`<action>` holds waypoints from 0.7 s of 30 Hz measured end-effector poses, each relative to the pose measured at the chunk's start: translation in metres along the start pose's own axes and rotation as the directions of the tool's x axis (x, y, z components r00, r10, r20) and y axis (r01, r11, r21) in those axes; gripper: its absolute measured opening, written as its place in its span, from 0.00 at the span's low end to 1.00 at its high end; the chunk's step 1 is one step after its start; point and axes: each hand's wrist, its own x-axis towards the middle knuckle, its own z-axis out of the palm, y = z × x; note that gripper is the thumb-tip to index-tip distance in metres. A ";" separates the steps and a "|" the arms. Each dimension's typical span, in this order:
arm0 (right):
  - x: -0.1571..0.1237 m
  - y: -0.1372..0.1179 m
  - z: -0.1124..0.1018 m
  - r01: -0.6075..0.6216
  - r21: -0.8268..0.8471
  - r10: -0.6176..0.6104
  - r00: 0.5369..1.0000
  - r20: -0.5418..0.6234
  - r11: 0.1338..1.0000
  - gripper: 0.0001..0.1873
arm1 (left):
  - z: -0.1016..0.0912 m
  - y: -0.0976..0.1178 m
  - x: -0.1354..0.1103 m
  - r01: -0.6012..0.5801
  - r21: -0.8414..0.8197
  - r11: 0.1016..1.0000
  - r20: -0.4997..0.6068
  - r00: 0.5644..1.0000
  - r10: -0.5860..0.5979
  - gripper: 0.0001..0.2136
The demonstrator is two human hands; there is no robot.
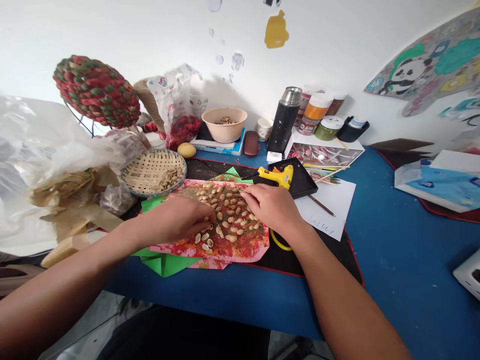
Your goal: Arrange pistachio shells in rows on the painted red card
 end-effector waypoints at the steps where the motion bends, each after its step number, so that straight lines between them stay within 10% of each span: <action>1: 0.000 0.000 0.000 0.002 0.001 -0.002 1.000 0.001 1.000 0.16 | 0.001 0.000 0.000 -0.001 -0.003 1.000 0.005 1.000 0.001 0.11; 13: 0.000 0.000 0.002 0.013 0.004 -0.013 1.000 0.003 1.000 0.15 | 0.024 0.003 0.012 -0.024 0.345 0.938 -0.206 0.973 0.100 0.10; 21: 0.001 -0.002 -0.001 0.005 -0.014 -0.005 1.000 0.020 1.000 0.16 | 0.018 0.000 -0.003 -0.027 0.113 0.993 -0.120 0.992 0.041 0.03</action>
